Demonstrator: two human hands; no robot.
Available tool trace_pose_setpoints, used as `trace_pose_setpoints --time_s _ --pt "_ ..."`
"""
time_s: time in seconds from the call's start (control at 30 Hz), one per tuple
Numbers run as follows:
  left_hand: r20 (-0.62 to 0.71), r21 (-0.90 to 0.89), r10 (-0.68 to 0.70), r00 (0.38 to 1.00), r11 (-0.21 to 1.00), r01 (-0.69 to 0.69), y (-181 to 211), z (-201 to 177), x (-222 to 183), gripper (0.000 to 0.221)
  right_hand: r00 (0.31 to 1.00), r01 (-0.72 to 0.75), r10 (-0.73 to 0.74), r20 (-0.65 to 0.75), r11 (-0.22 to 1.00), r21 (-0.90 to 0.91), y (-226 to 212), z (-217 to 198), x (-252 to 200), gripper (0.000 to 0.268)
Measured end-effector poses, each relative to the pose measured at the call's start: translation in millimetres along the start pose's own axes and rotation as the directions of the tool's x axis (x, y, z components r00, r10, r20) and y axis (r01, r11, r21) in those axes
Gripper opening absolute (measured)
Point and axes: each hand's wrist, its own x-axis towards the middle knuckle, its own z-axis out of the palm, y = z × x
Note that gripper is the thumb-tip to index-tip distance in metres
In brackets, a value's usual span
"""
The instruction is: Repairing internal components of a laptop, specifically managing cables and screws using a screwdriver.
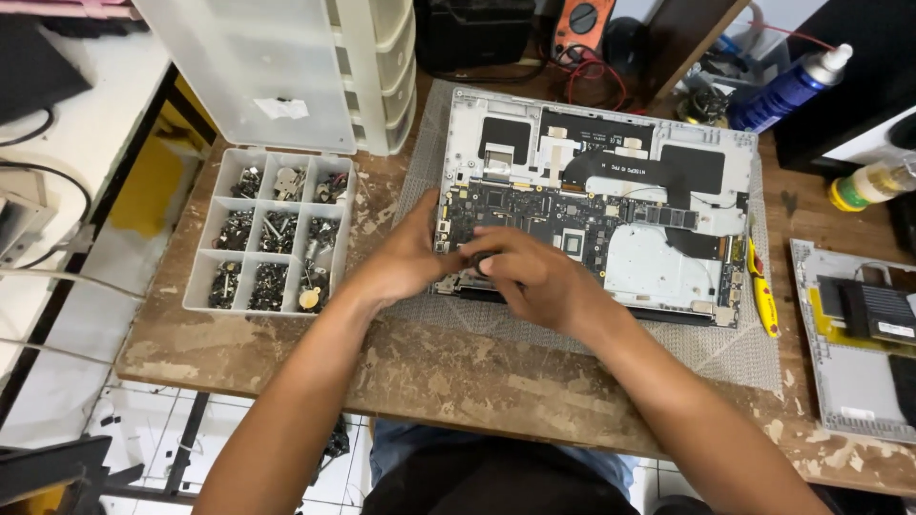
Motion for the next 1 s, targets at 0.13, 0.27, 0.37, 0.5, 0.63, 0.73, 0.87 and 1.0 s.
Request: trace_pose_setpoints --time_s 0.13,0.27,0.37,0.5,0.63,0.73,0.87,1.0 --pt "0.001 0.02 -0.023 1.0 1.0 0.023 5.1 3.0 0.6 0.086 0.982 0.019 -0.055 -0.179 0.98 -0.196 5.9 11.6 -3.2 0.035" --pt "0.002 0.006 -0.009 1.0 1.0 0.009 7.5 3.1 0.5 0.087 0.999 0.045 -0.043 -0.025 0.997 0.069 -21.1 -15.3 24.6 0.049" --pt "0.0 0.036 -0.068 0.998 0.997 0.068 18.1 2.9 -4.1 0.09 1.0 0.015 -0.014 -0.01 0.996 0.087 -2.0 -4.5 5.1 0.046" --pt "-0.013 0.07 -0.075 0.997 0.995 0.075 18.8 4.0 -4.8 0.086 0.992 -0.114 0.122 0.027 0.972 -0.208 11.0 9.1 -17.8 0.015" --pt "-0.005 0.033 -0.035 0.999 0.999 0.035 10.1 3.3 -0.8 0.086 1.0 -0.01 0.011 0.02 0.998 -0.055 -11.2 -5.8 16.8 0.047" --pt "0.008 0.03 -0.054 0.999 0.998 0.054 11.0 4.2 -3.2 0.087 0.997 0.065 -0.07 0.036 0.99 0.126 -10.0 -5.4 14.7 0.044" --pt "0.006 0.016 -0.019 1.0 1.0 0.019 9.1 3.0 -3.7 0.087 0.997 -0.033 0.03 -0.071 0.998 -0.047 5.2 10.1 -6.5 0.03" --pt "0.026 0.003 0.009 1.0 1.0 -0.009 14.5 3.6 -4.3 0.085 0.997 -0.069 0.066 -0.05 0.996 -0.056 -7.7 -2.4 7.3 0.03"
